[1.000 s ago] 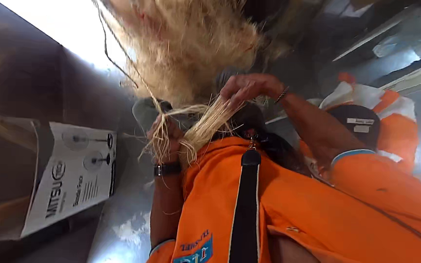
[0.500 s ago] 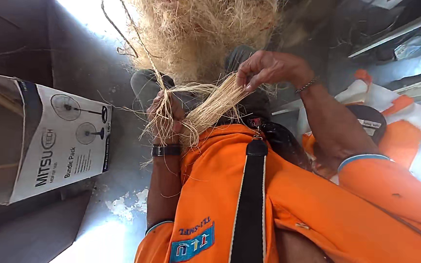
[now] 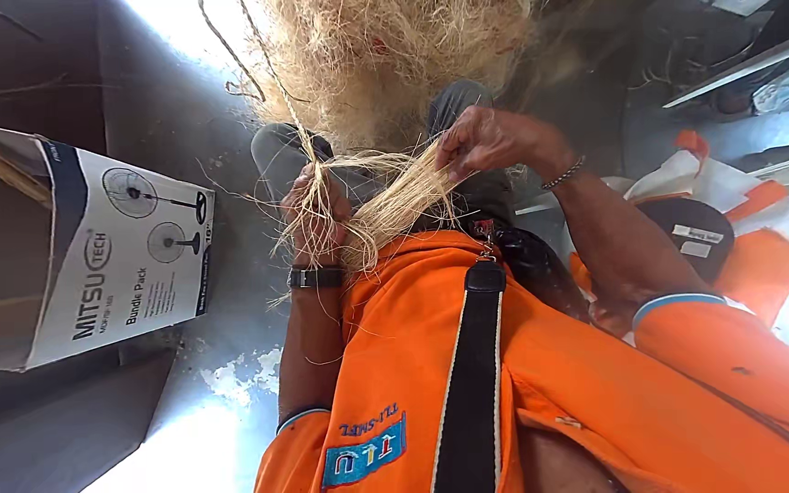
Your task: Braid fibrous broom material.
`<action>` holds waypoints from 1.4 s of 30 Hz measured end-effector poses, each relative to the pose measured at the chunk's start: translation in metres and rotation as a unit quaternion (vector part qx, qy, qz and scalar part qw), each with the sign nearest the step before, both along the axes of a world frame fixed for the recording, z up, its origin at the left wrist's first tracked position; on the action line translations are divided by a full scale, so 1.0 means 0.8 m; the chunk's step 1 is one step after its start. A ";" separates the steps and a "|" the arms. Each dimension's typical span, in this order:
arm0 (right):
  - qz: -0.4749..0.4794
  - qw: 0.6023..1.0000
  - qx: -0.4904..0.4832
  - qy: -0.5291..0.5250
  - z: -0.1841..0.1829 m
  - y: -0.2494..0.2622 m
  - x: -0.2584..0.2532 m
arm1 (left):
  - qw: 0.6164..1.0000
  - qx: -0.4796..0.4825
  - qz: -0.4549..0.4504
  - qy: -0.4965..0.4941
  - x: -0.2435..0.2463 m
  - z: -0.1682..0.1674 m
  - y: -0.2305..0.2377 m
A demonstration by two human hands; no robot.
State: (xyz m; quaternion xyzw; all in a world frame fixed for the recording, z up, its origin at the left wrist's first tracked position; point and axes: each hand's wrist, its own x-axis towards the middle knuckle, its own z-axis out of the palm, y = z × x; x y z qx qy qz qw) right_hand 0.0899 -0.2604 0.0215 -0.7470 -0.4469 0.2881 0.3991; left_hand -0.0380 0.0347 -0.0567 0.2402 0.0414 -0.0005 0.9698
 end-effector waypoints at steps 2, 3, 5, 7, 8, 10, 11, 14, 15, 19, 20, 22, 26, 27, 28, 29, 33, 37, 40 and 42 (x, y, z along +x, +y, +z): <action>-0.005 1.000 0.010 -0.007 -0.003 0.001 0.000 | 1.000 0.004 0.002 -0.005 0.000 -0.001 -0.001; -0.009 1.000 0.013 -0.010 -0.004 0.001 0.001 | 1.000 0.002 -0.002 -0.009 0.001 -0.001 0.000; -0.016 0.999 0.012 -0.043 -0.005 0.000 0.002 | 1.000 -0.009 -0.008 -0.005 0.003 0.001 -0.002; -0.016 0.994 0.011 -0.104 -0.006 0.001 0.003 | 1.000 0.002 -0.009 0.000 0.003 0.003 -0.002; -0.013 0.991 0.008 -0.131 -0.005 0.002 0.004 | 1.000 0.012 -0.009 -0.001 0.002 0.003 -0.002; -0.010 0.986 0.011 -0.168 -0.003 0.003 0.007 | 0.999 -0.005 -0.026 -0.019 0.002 -0.006 0.001; -0.012 0.985 0.017 -0.173 -0.002 0.004 0.007 | 0.999 -0.012 -0.034 -0.027 0.002 -0.008 0.002; -0.028 0.990 0.052 -0.130 0.006 0.006 0.006 | 0.998 0.004 -0.037 -0.041 0.001 -0.007 0.001; -0.039 0.991 0.066 -0.106 0.008 0.007 0.004 | 0.999 0.012 -0.029 -0.035 0.001 -0.005 0.000; -0.095 0.990 0.104 0.028 0.013 0.013 -0.007 | 0.999 0.032 -0.020 -0.032 -0.001 0.000 -0.002; -0.115 0.985 0.113 0.058 0.012 0.016 -0.010 | 0.999 0.038 -0.018 -0.033 -0.001 0.001 -0.002; -0.157 0.976 0.123 0.086 0.009 0.022 -0.015 | 0.998 0.060 -0.009 -0.029 0.001 -0.001 -0.002; -0.188 0.960 0.157 0.133 0.000 0.024 -0.015 | 0.999 0.045 -0.004 -0.015 0.002 0.000 -0.003; -0.191 0.958 0.160 0.140 -0.002 0.023 -0.015 | 0.999 0.039 -0.001 -0.016 0.002 0.000 -0.003; -0.194 0.957 0.162 0.141 -0.004 0.023 -0.014 | 0.999 0.042 0.001 -0.017 0.001 0.001 -0.004; -0.197 0.958 0.160 0.136 -0.005 0.022 -0.013 | 0.999 0.042 0.002 -0.014 0.001 0.002 -0.004; -0.182 0.971 0.138 0.073 -0.009 0.016 -0.007 | 0.998 0.054 -0.005 -0.030 0.001 0.000 -0.003; -0.138 0.987 0.082 -0.006 0.002 0.015 -0.006 | 0.999 0.028 -0.006 -0.014 0.001 0.002 -0.003; -0.130 0.988 0.086 0.006 0.006 0.018 -0.009 | 0.999 0.039 -0.001 -0.019 0.000 0.000 -0.003; -0.145 0.984 0.105 0.027 0.005 0.023 -0.012 | 0.999 0.039 0.002 -0.014 0.000 0.002 -0.005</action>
